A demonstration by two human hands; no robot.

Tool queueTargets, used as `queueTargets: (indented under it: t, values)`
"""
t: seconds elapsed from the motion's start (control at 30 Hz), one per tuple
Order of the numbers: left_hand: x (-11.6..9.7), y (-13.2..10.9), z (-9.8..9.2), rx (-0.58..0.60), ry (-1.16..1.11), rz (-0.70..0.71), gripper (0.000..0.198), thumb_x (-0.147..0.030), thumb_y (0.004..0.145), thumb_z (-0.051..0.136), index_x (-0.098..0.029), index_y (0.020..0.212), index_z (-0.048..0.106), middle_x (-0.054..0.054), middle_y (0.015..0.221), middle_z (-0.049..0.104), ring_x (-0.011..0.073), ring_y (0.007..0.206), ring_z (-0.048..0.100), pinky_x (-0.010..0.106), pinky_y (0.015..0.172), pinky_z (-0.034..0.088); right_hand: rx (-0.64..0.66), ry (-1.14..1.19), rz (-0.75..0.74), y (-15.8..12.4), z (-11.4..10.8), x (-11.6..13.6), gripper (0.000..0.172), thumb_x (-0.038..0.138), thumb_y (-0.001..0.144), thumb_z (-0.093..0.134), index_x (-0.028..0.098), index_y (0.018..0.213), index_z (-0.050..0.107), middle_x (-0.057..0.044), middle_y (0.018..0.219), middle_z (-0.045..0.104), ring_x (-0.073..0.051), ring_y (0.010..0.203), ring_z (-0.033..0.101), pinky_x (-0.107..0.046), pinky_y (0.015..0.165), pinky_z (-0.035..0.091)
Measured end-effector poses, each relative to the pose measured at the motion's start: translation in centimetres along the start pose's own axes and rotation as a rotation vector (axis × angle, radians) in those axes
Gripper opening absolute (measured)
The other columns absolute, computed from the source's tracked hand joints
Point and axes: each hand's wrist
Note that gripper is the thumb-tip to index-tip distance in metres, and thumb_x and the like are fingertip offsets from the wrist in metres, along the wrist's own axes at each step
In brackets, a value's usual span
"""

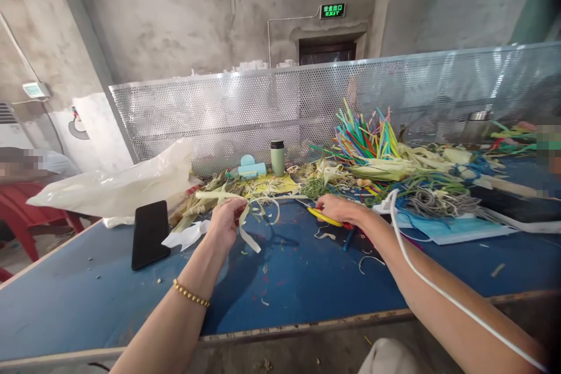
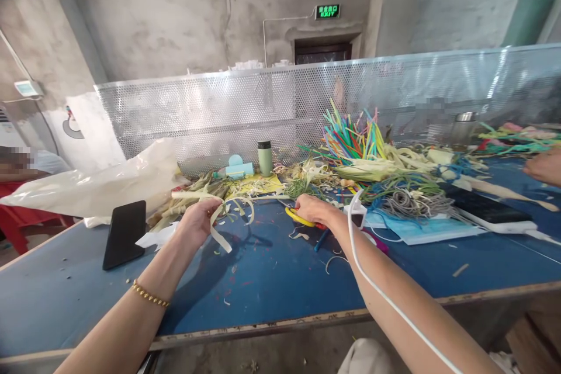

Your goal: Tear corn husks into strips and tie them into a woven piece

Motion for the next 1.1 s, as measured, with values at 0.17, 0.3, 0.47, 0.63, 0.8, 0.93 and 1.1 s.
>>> queueTargets:
  t: [0.17,0.3,0.47,0.63,0.8,0.93,1.1]
  values:
    - [-0.3,-0.4,0.1,-0.020,0.145,0.108,0.016,-0.024,0.053,0.071,-0.013,0.060,0.064,0.000,0.056,0.060,0.0087,0.049,0.048,0.021,0.045,0.030,0.026,0.490,-0.072,-1.4,-0.2,0.8,0.036,0.014,0.070,0.061,0.014,0.106,0.066,-0.001,0.063,0.065,-0.012,0.049,0.058,-0.019,0.042,0.039]
    - [-0.4,-0.7,0.3,-0.019,0.296,0.219,0.015,-0.027,0.057,0.068,-0.013,0.057,0.064,0.000,0.054,0.057,0.0087,0.049,0.046,0.021,0.046,0.029,0.082,0.762,-0.229,-2.6,-0.6,1.6,0.050,0.015,0.073,0.062,0.015,0.123,0.055,0.000,0.069,0.064,-0.012,0.050,0.059,-0.019,0.042,0.042]
    - [-0.3,-1.1,0.6,0.034,0.334,0.169,0.016,-0.028,0.057,0.069,-0.014,0.055,0.061,-0.003,0.046,0.049,0.0089,0.043,0.041,0.021,0.044,0.026,-0.036,0.705,-0.378,-4.0,-0.5,4.2,0.042,0.030,0.076,0.068,0.015,0.114,0.057,-0.002,0.080,0.062,-0.012,0.062,0.060,-0.022,0.052,0.045]
    - [-0.2,-1.4,1.0,0.010,0.328,0.269,0.017,-0.024,0.057,0.070,-0.013,0.051,0.058,-0.003,0.047,0.050,0.0063,0.045,0.039,0.021,0.046,0.028,-0.320,0.461,-0.481,-5.4,1.1,7.5,0.044,0.049,0.076,0.069,0.018,0.107,0.059,-0.003,0.085,0.065,-0.016,0.073,0.059,-0.026,0.064,0.044]
    - [-0.3,-1.5,0.9,0.146,0.085,0.125,0.017,-0.024,0.057,0.072,-0.014,0.056,0.058,-0.001,0.052,0.054,0.0084,0.046,0.046,0.022,0.048,0.035,-0.482,0.253,-0.431,-5.6,2.9,8.6,0.043,0.052,0.078,0.066,0.021,0.106,0.057,-0.006,0.096,0.064,-0.018,0.078,0.061,-0.028,0.066,0.042]
    - [-0.6,-1.9,1.2,0.171,0.027,0.094,0.015,-0.019,0.055,0.073,-0.013,0.055,0.060,-0.001,0.051,0.055,0.0084,0.045,0.047,0.021,0.047,0.037,-0.483,0.194,-0.442,-5.4,3.2,8.4,0.041,0.052,0.080,0.065,0.022,0.106,0.057,-0.006,0.096,0.063,-0.019,0.080,0.062,-0.028,0.067,0.042]
    - [-0.9,-2.4,1.7,0.172,0.018,0.083,0.009,-0.014,0.051,0.070,-0.012,0.059,0.066,0.002,0.055,0.062,0.0095,0.047,0.050,0.022,0.048,0.039,-0.500,0.186,-0.492,-5.5,3.3,8.4,0.043,0.052,0.078,0.069,0.023,0.108,0.057,-0.005,0.097,0.062,-0.020,0.084,0.063,-0.028,0.070,0.044]
Point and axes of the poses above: each hand's wrist, its own y-axis towards the middle knuckle, its own z-axis out of the palm, x = y × z
